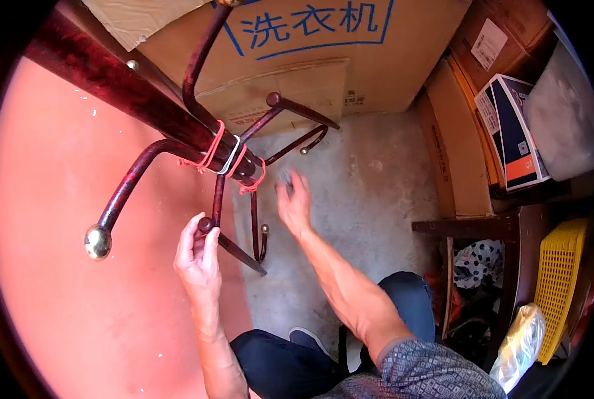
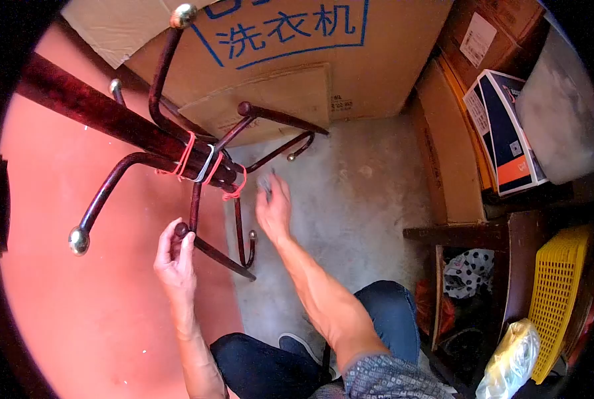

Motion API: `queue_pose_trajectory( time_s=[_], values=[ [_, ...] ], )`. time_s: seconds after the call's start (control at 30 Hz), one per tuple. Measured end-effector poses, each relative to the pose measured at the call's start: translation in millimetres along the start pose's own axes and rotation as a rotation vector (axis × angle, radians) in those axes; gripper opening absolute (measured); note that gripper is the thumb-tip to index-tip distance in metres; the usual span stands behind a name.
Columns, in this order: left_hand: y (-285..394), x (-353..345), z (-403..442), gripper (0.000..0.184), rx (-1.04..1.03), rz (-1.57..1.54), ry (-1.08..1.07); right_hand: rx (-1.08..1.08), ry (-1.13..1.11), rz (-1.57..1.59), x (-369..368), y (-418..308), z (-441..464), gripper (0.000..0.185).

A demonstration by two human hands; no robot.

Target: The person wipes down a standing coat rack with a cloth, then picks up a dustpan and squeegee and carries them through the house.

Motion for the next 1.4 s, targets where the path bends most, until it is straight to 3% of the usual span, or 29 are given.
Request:
queue_pose_trajectory(
  time_s=[0.03,0.1,0.23,0.3,0.37,0.5,0.57,0.67,0.77,0.9,0.97,1.1,1.17,1.27,1.3,1.4],
  values=[
    [0,1,0,0.034,-0.011,0.034,0.005,-0.001,0.006,-0.005,-3,-8,19,0.038],
    [-1,1,0,0.034,-0.029,0.058,0.001,0.344,-0.277,-0.269,-15,-24,45,0.040],
    [-2,2,2,0.034,-0.032,0.071,-0.016,0.488,-0.477,-0.291,6,-5,76,0.042],
    [3,2,1,0.033,0.032,0.065,-0.010,0.340,-0.457,-0.593,23,27,115,0.042],
    [1,3,0,0.033,0.016,0.069,-0.011,0.343,-0.230,-0.532,46,44,149,0.039],
    [2,1,1,0.032,0.040,0.057,-0.007,0.398,-0.210,-0.385,59,71,144,0.038],
    [1,2,1,0.032,0.043,0.058,-0.003,-0.001,-0.013,-0.367,73,91,116,0.039],
    [2,2,2,0.032,0.053,0.082,-0.015,0.159,-0.176,-0.389,67,97,106,0.039],
    [4,3,0,0.033,0.078,0.089,-0.015,0.262,-0.182,-0.481,44,112,136,0.039],
    [6,4,1,0.034,0.087,0.072,-0.042,0.248,-0.264,-0.648,34,150,147,0.041],
    [6,4,1,0.035,0.079,0.077,-0.043,0.194,-0.459,-0.536,39,148,139,0.044],
    [4,4,1,0.035,0.077,0.080,-0.042,-0.050,-0.390,-0.366,67,91,126,0.041],
    [1,4,1,0.034,0.064,0.073,-0.041,-0.357,-0.027,0.205,82,43,132,0.040],
    [-4,4,-1,0.036,0.082,0.094,-0.021,0.094,-0.029,0.224,55,-25,133,0.040],
    [-6,5,-1,0.037,0.092,0.080,-0.023,0.337,-0.085,0.012,46,-43,133,0.043],
    [-9,5,-2,0.037,0.076,0.113,-0.002,0.404,-0.096,-0.001,43,-67,135,0.039]
  ],
)
Point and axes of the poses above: each hand's wrist, its own z-axis towards the middle knuckle, its own x-axis out of the back of the hand, y = z × x, the point moved 3 cm from there along z, towards the middle knuckle, and after that the axes turned 11 degrees about z, right-handed, at the moved point
